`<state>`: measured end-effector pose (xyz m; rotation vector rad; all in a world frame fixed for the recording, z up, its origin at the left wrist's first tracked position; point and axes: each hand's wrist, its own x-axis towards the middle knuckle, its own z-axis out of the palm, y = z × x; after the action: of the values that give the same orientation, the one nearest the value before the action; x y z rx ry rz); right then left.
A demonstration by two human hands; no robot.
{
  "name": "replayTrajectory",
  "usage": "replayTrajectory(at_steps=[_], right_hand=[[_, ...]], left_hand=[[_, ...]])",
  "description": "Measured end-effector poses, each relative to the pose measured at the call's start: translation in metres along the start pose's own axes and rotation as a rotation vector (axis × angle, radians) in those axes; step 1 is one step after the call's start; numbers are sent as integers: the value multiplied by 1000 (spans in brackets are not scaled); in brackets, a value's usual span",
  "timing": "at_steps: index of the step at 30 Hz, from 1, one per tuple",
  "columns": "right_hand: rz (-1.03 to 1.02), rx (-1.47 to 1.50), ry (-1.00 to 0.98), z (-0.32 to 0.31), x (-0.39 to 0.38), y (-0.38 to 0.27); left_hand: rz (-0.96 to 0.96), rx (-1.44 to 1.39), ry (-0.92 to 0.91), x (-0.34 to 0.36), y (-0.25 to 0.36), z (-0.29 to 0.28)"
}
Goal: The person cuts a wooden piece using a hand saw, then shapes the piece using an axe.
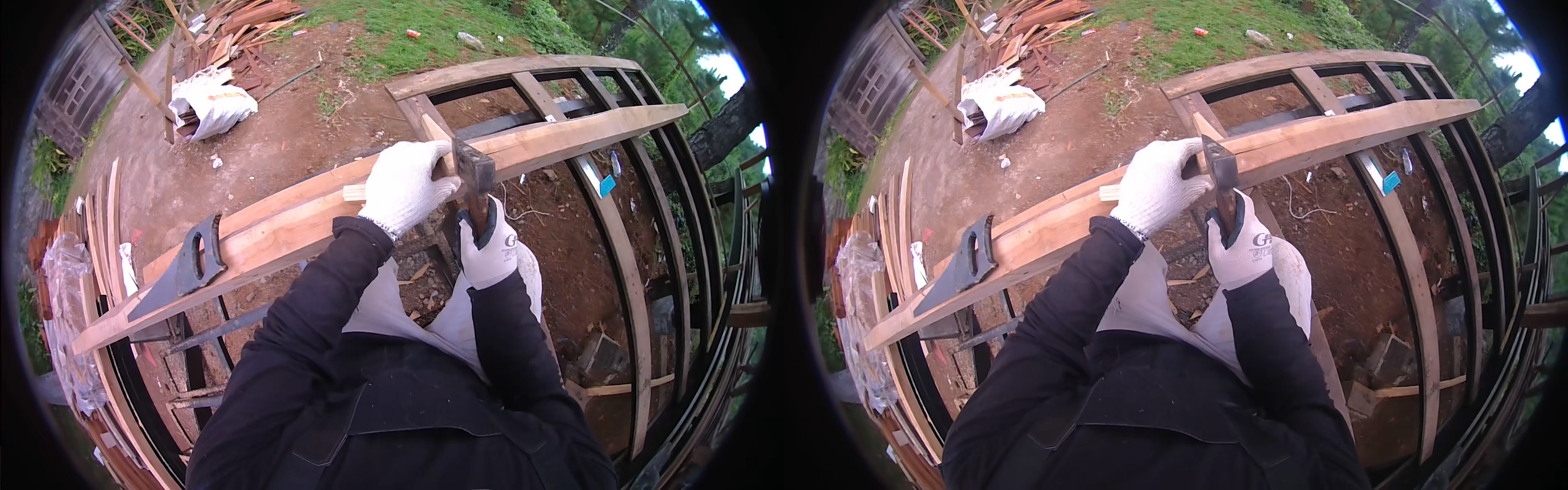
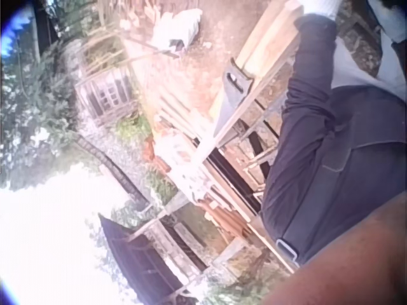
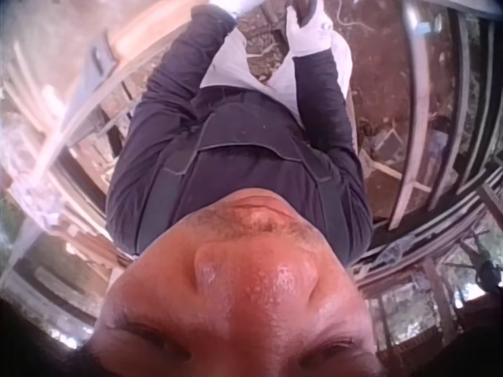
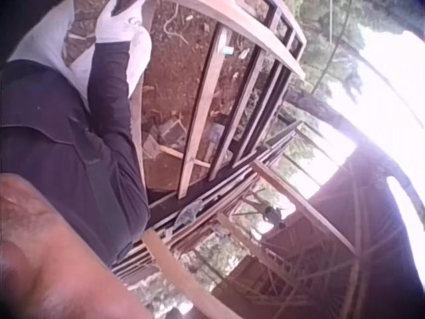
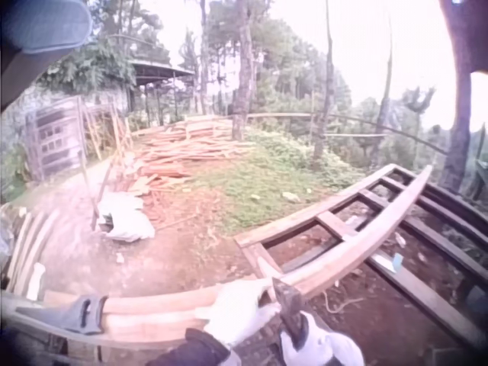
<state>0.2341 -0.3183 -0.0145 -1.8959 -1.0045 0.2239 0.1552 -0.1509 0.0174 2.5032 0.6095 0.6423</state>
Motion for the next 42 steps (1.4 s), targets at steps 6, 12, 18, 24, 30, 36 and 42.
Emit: replayTrajectory(at_steps=[6,12,18,24,30,36,42], right_hand=[[58,91,29,0,-4,8],[-75,413,141,5,-10,9],[-3,46,31,6,4,12],[130,130,-18,6,3,21],[86,157,-8,5,1,9],[-123,370,96,4,-14,23],[131,151,-19,10,7,27]], left_hand=[[-48,5,19,-1,-3,6],[-13,0,44,0,-4,6],[-104,35,-53,-1,-3,6],[-95,-6,13,-4,3,6],[-83,-7,46,-9,-10,13],[-39,13,67,-1,-5,14],[-78,25,14,-5,-10,17]])
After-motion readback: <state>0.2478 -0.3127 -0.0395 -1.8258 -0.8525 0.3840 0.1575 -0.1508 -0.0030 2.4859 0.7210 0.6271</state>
